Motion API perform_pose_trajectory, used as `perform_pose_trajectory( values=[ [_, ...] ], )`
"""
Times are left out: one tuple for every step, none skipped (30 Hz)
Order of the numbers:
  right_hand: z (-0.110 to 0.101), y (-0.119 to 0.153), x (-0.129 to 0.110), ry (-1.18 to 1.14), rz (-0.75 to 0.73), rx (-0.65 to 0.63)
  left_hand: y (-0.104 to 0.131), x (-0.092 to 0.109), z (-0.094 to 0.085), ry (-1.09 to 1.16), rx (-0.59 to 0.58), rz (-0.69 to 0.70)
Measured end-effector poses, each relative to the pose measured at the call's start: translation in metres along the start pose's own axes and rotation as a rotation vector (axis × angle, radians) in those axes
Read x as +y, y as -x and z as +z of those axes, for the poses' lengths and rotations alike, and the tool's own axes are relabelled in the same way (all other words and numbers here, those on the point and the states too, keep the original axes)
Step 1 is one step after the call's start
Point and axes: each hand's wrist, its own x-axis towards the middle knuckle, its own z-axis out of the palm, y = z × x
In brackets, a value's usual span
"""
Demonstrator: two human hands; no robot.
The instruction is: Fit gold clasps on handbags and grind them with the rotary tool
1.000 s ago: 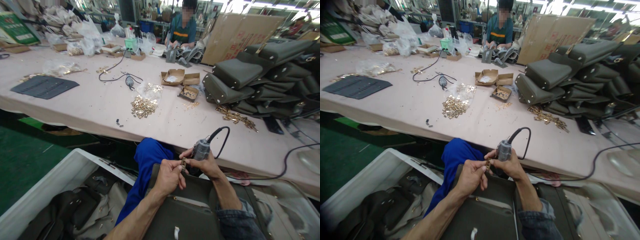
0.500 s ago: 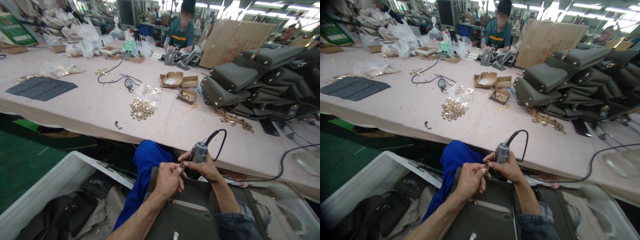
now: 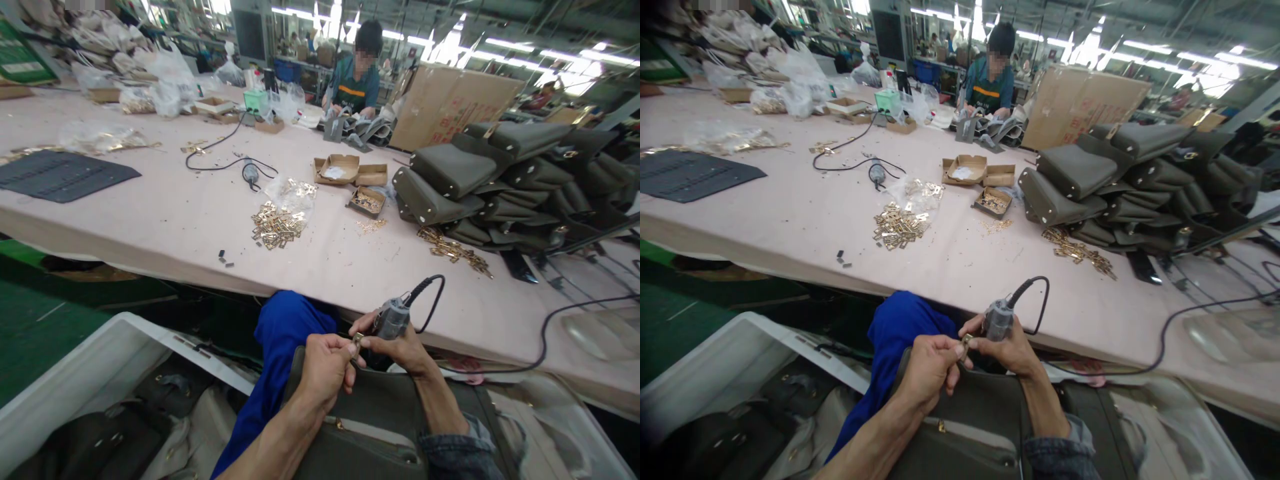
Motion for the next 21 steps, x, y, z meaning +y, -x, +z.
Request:
perform_pose_trajectory(
  values=[
    [0.0,0.0,0.002,-0.011,-0.009,-0.001,0.0,0.0,0.0,0.015,0.004,0.005],
    [0.0,0.001,0.003,-0.027,-0.017,-0.002,0.0,0.0,0.0,0.027,0.007,0.012],
    [0.0,0.001,0.005,-0.045,-0.025,0.0,0.001,-0.001,0.0,0.036,0.009,0.019],
    [0.0,0.002,0.007,-0.061,-0.03,0.0,0.0,-0.001,0.0,0.044,0.013,0.022],
    [0.001,0.002,0.009,-0.073,-0.035,0.002,0.0,-0.001,0.0,0.051,0.017,0.023],
    [0.001,0.003,0.011,-0.084,-0.039,0.002,0.0,-0.001,0.0,0.059,0.022,0.022],
    [0.002,0.003,0.013,-0.096,-0.042,0.005,0.0,0.0,0.001,0.067,0.027,0.021],
    [0.002,0.004,0.015,-0.108,-0.045,0.009,0.0,0.0,0.001,0.076,0.032,0.02],
    [0.002,0.004,0.016,-0.121,-0.049,0.015,0.0,0.001,0.001,0.084,0.038,0.019],
    [0.003,0.004,0.017,-0.135,-0.05,0.021,0.0,0.001,0.002,0.09,0.041,0.019],
    [0.003,0.005,0.018,-0.147,-0.045,0.027,0.0,0.001,0.002,0.094,0.041,0.019],
    [0.003,0.005,0.02,-0.156,-0.036,0.03,0.0,0.001,0.001,0.1,0.043,0.018],
    [0.003,0.005,0.021,-0.16,-0.028,0.029,0.0,0.001,0.001,0.108,0.044,0.015],
    [0.003,0.005,0.022,-0.164,-0.022,0.027,-0.001,0.001,0.001,0.118,0.043,0.012],
    [0.003,0.005,0.023,-0.168,-0.02,0.022,-0.001,0.001,0.0,0.128,0.04,0.009],
    [0.004,0.005,0.024,-0.175,-0.024,0.015,-0.001,0.001,0.0,0.137,0.035,0.008],
    [0.004,0.004,0.025,-0.183,-0.033,0.008,-0.001,0.001,-0.001,0.144,0.032,0.007],
    [0.005,0.004,0.026,-0.195,-0.041,0.002,-0.001,0.0,-0.002,0.15,0.028,0.006],
    [0.005,0.004,0.026,-0.208,-0.044,-0.003,-0.001,0.0,-0.002,0.154,0.024,0.005],
    [0.006,0.003,0.027,-0.221,-0.043,-0.003,-0.001,0.0,-0.003,0.156,0.022,0.005],
    [0.007,0.003,0.028,-0.232,-0.038,0.001,-0.001,0.0,-0.003,0.158,0.02,0.005]
  ],
)
